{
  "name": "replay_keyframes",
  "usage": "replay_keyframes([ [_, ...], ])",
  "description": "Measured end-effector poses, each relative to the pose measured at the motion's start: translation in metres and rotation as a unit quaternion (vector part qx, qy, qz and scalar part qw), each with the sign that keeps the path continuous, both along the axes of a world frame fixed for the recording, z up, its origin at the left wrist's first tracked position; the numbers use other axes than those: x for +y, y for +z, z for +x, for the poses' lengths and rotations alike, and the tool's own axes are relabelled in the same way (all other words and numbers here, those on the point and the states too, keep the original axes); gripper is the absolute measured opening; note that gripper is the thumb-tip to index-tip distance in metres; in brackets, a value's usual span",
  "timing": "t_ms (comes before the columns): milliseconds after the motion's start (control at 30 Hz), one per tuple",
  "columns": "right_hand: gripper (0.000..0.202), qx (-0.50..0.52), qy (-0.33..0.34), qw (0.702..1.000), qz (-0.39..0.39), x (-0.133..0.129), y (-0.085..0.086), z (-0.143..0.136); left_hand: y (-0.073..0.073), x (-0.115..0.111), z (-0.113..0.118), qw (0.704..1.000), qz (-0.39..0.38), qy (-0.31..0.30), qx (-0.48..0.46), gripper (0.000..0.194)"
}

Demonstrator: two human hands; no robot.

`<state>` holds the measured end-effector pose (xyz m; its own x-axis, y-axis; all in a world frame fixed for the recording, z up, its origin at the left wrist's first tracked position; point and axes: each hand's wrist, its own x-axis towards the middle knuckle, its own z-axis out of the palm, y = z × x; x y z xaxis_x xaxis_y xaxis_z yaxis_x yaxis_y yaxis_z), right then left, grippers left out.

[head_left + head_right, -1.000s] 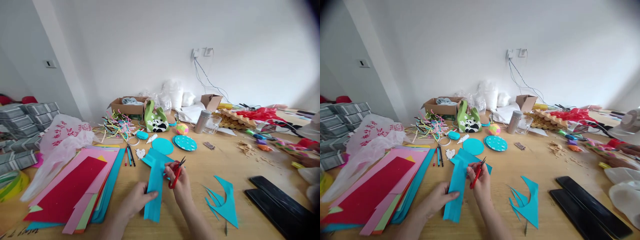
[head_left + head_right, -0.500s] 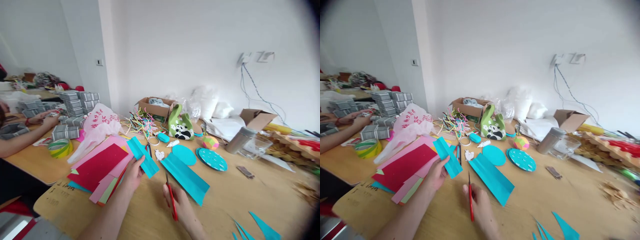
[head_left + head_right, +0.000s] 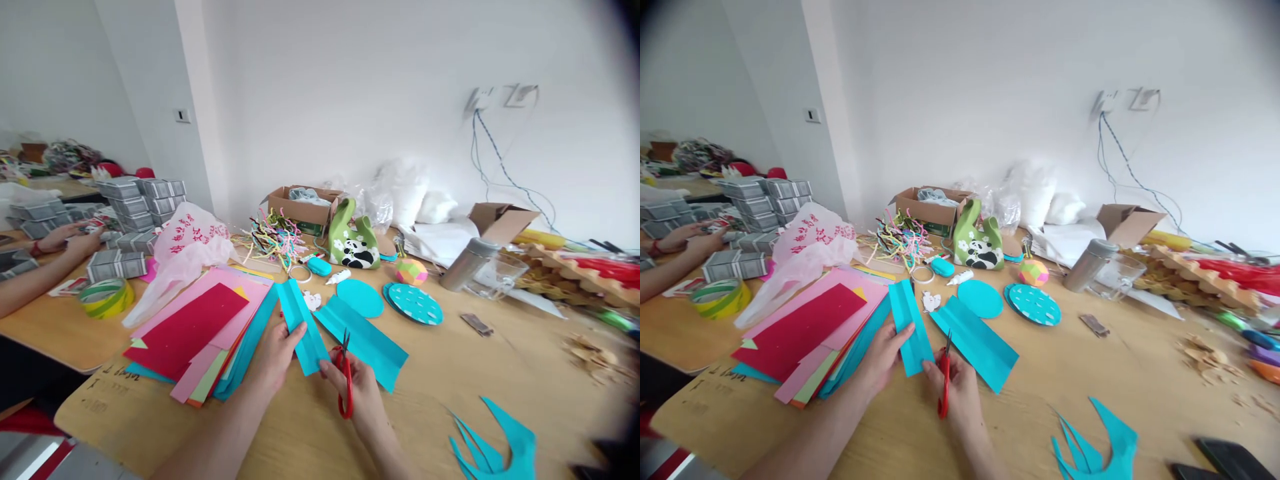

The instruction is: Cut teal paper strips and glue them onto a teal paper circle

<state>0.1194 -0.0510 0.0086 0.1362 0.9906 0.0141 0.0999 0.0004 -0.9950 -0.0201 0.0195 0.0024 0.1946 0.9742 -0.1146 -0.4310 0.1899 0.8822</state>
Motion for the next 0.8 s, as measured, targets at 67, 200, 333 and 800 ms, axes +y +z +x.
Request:
replay_keyframes([
  [67, 0.043, 0.01, -0.004, 1.0, 0.001, 0.0, -0.001, 0.001, 0.0, -0.003, 0.003, 0.999, -0.011, -0.043, 0.0, 0.031],
  [200, 0.045, 0.013, 0.001, 1.0, 0.003, 0.001, -0.001, 0.002, 0.001, 0.0, 0.001, 0.997, -0.053, -0.044, -0.034, 0.031],
  [333, 0.052, -0.06, -0.001, 0.998, -0.001, 0.002, 0.003, 0.004, 0.001, 0.009, -0.008, 0.997, -0.05, 0.006, -0.055, 0.037],
  [800, 0.058, -0.06, 0.21, 0.967, -0.133, -0.008, -0.004, 0.005, 0.003, 0.018, -0.018, 0.998, -0.015, 0.047, -0.034, 0.04],
])
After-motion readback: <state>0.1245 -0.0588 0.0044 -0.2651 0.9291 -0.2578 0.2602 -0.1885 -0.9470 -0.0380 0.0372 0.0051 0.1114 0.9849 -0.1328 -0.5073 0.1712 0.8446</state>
